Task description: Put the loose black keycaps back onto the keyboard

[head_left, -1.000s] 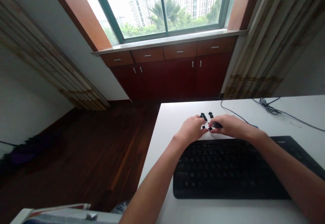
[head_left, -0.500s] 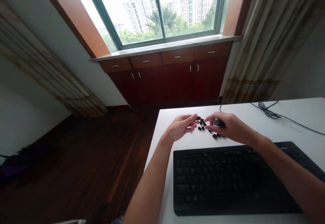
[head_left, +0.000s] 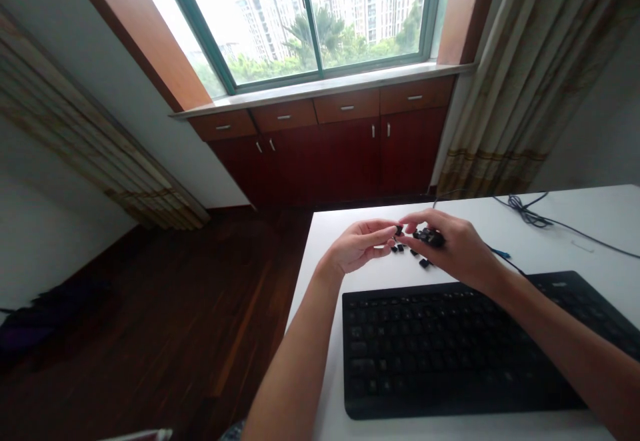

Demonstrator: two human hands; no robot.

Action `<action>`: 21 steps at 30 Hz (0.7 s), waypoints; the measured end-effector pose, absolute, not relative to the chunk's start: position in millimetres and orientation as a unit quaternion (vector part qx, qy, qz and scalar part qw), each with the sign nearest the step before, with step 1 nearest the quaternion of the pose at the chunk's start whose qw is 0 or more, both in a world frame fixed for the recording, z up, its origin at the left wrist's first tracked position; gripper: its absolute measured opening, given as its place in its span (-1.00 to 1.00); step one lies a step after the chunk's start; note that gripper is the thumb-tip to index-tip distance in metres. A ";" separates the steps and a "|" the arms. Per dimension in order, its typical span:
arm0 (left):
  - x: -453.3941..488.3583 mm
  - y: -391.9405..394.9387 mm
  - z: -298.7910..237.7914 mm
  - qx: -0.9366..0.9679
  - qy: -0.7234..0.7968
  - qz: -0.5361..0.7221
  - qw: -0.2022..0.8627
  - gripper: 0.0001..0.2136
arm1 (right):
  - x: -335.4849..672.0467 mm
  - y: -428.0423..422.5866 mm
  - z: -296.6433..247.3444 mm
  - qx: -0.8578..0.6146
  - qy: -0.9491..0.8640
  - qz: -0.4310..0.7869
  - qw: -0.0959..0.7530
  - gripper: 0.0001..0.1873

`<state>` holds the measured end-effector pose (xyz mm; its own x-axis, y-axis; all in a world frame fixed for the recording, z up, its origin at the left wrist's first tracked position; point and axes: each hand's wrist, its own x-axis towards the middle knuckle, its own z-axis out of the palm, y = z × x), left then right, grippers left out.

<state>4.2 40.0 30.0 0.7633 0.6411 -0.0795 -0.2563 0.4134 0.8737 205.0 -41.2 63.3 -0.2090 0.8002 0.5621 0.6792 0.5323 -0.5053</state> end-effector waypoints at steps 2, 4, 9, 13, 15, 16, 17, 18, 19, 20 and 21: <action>3.0 39.7 31.3 0.476 0.206 0.277 0.809 -0.63 | 203.4 -42.1 64.7 -0.473 -0.775 0.073 0.413 -0.77; 2.0 39.7 32.7 0.483 0.213 0.277 0.803 -0.62 | 202.3 -42.7 65.2 -0.465 -0.780 0.071 0.413 -0.78; -1.1 41.9 34.8 0.486 0.206 0.269 0.806 -0.63 | 201.7 -43.9 63.3 -0.454 -0.788 0.064 0.411 -0.73; -3.9 45.3 34.5 0.513 0.220 0.271 0.784 -0.63 | 199.1 -46.0 61.5 -0.455 -0.794 0.058 0.398 -0.69; -4.7 46.4 34.8 0.536 0.223 0.270 0.768 -0.64 | 196.6 -47.4 61.3 -0.453 -0.797 0.058 0.395 -0.70; -5.1 46.6 35.3 0.547 0.220 0.271 0.761 -0.64 | 195.5 -48.0 61.4 -0.451 -0.798 0.057 0.395 -0.70; -5.6 46.5 36.3 0.557 0.216 0.272 0.754 -0.65 | 194.5 -48.7 61.6 -0.450 -0.798 0.055 0.396 -0.70; -6.4 46.3 37.8 0.565 0.211 0.275 0.749 -0.66 | 193.7 -49.3 62.0 -0.451 -0.798 0.051 0.397 -0.71; -7.9 46.0 39.6 0.572 0.207 0.277 0.744 -0.66 | 193.3 -50.0 62.4 -0.453 -0.796 0.047 0.398 -0.71; -10.2 45.9 41.8 0.579 0.205 0.275 0.740 -0.66 | 193.2 -50.6 62.8 -0.456 -0.795 0.044 0.398 -0.71; -13.4 46.1 44.0 0.589 0.207 0.268 0.734 -0.65 | 193.4 -51.2 63.0 -0.458 -0.795 0.043 0.396 -0.72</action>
